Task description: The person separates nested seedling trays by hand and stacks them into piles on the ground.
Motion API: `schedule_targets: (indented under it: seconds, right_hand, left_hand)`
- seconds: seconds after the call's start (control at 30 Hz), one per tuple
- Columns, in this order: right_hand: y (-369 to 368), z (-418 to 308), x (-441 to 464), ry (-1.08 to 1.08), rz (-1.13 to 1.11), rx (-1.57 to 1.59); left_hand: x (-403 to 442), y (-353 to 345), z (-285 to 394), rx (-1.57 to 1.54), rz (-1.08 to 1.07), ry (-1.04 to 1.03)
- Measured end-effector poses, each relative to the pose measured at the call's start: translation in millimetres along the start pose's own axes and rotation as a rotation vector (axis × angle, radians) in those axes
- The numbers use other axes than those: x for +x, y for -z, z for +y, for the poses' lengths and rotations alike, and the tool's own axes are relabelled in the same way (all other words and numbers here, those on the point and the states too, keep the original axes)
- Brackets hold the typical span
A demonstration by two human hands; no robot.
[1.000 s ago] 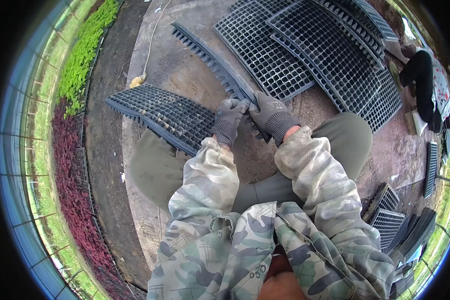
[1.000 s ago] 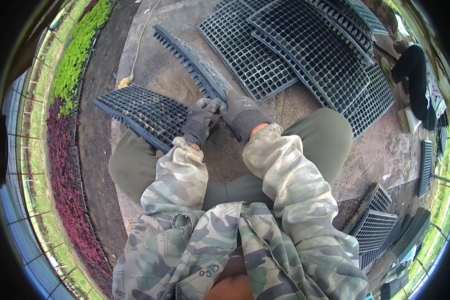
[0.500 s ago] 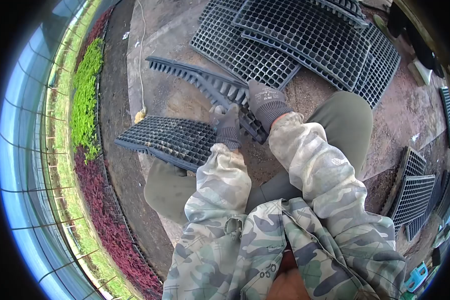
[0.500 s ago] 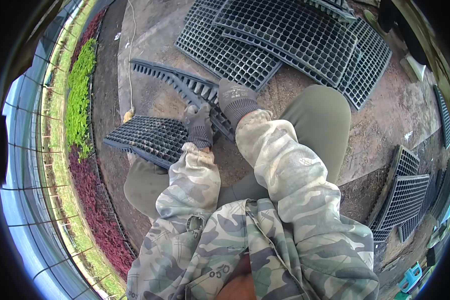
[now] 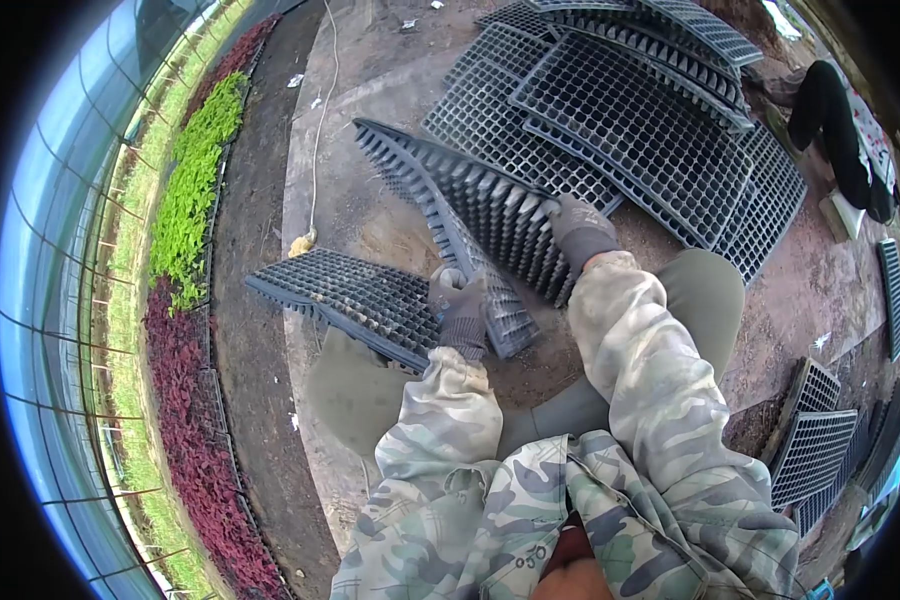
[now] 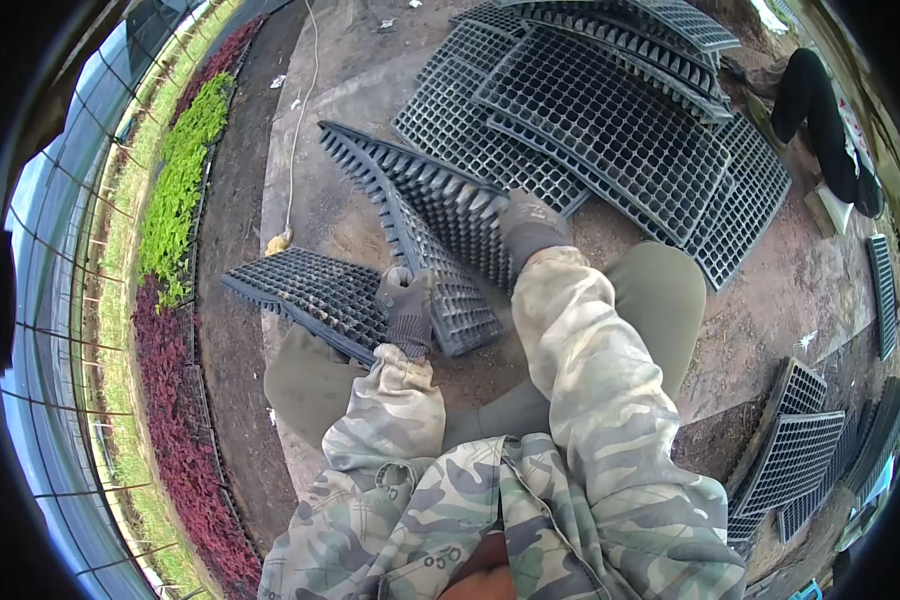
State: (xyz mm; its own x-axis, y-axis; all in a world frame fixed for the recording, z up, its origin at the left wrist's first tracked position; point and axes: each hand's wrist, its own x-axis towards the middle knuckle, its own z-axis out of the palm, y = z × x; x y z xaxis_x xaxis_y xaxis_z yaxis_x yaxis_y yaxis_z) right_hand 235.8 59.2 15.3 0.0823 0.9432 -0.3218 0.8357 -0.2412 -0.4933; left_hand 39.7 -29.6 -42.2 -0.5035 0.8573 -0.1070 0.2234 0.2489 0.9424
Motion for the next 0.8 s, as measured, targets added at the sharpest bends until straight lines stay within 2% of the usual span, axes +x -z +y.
schedule_targets:
  seconds: [0.07, 0.1, 0.13, 0.2, 0.23, 0.33, 0.37, 0.4, 0.47, 0.5, 0.53, 0.6, 0.67, 0.73, 0.8]
  right_hand:
    - [2, 11, 18, -0.061, 0.017, -0.01]
    - [4, 13, 20, -0.057, 0.005, -0.016]
    - [5, 11, 24, -0.05, -0.003, -0.026]
    - [9, 0, 9, 0.154, -0.04, -0.102]
    - [11, -13, 1, 0.153, -0.122, -0.229]
    - [-20, -27, -29, 0.433, 0.042, -0.303]
    - [-25, -35, -42, 0.513, 0.113, -0.322]
    - [-29, -46, -51, 0.592, 0.187, -0.339]
    - [-34, -72, -57, 0.562, 0.087, -0.425]
    - [-40, -82, -52, 0.517, 0.064, -0.478]
    - [-44, -87, -46, 0.522, 0.067, -0.481]
    - [-46, -100, -35, 0.427, 0.05, -0.304]
    - [-44, -113, -20, 0.451, 0.073, -0.326]
    - [-50, -128, 6, 0.302, -0.06, -0.275]
    - [-46, -140, 18, 0.179, -0.072, -0.22]
  left_hand:
    - [8, 25, -12, 0.066, -0.03, -0.045]
    - [7, 31, -4, -0.049, -0.089, 0.092]
    - [2, 33, 4, -0.055, -0.082, 0.086]
    - [-14, 31, 34, 0.049, -0.048, 0.071]
    - [-13, 27, 29, 0.038, 0.016, -0.052]
    - [-20, 16, 40, 0.068, -0.002, 0.046]
    - [-21, 8, 26, 0.127, 0.063, -0.181]
    - [-19, 1, 10, 0.112, 0.081, -0.181]
    - [-14, -6, -5, 0.241, 0.249, -0.306]
    - [-11, -4, -9, 0.111, 0.222, -0.231]
    - [-8, 0, -12, 0.108, 0.227, -0.233]
    - [-7, 11, -1, -0.016, 0.012, -0.043]
    - [-22, 10, 20, -0.019, 0.018, -0.036]
    - [-31, 9, 34, 0.089, -0.011, -0.071]
    - [-32, 10, 27, 0.095, -0.053, -0.13]
